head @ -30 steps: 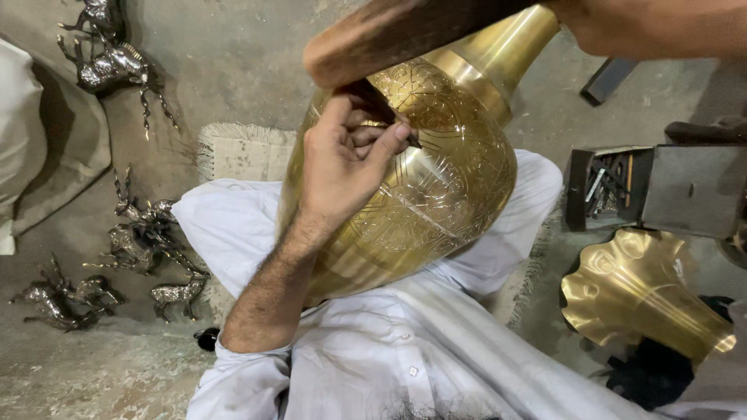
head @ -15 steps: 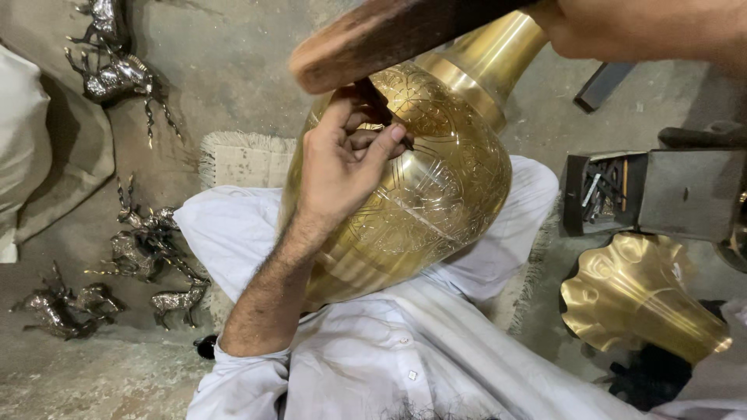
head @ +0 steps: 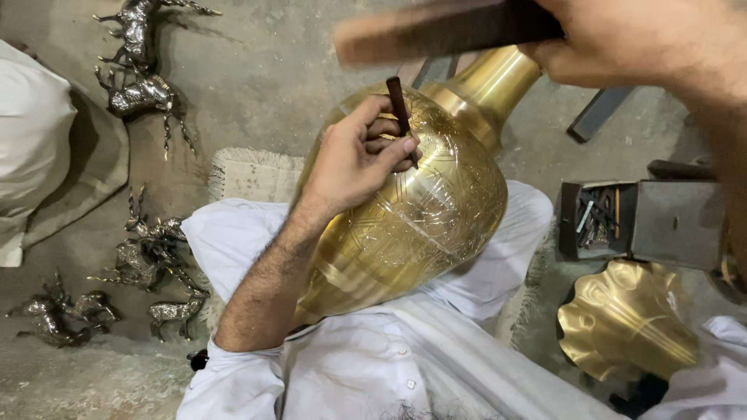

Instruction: The person sits cross-legged on a mat on the floor holding a large brass vase between their legs. They hold a chisel against the vase's surface and repeatedly strike it with a wooden mallet, carving decorative floral patterns into the metal and repositioning the chisel to work different areas of the design.

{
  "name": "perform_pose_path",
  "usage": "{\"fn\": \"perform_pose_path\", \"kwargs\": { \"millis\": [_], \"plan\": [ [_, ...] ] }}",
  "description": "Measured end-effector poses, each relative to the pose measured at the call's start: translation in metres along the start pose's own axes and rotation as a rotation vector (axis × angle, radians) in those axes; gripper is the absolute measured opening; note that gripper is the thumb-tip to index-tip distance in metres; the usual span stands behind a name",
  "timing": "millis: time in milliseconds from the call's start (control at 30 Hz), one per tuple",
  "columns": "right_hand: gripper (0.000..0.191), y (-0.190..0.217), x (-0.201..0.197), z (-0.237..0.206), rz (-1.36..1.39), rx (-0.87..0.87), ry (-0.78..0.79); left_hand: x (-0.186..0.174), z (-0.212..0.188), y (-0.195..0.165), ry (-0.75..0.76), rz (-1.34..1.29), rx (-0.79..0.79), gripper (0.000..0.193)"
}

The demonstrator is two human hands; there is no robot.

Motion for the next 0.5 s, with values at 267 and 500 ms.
{"fn": "perform_pose_path", "kwargs": {
  "millis": [267,500],
  "plan": [
    [0.064,-0.002,-0.009,-0.022,0.144,-0.016,-0.137,0.001,0.008,-0.005,0.044,0.121,0.006,0.041],
    [0.071,-0.02,0.012,-0.031,0.351,0.034,-0.196,0.002,0.011,-0.006,0.065,0.098,-0.023,0.038]
  ]
}}
Point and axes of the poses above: each hand's wrist, its own z-axis towards the middle knuckle, its own x-axis out of the palm, y = z × x, the point moved 8 cm from there along z, towards the middle knuckle, and after that the axes turned 8 degrees about y, right-handed, at the moved point
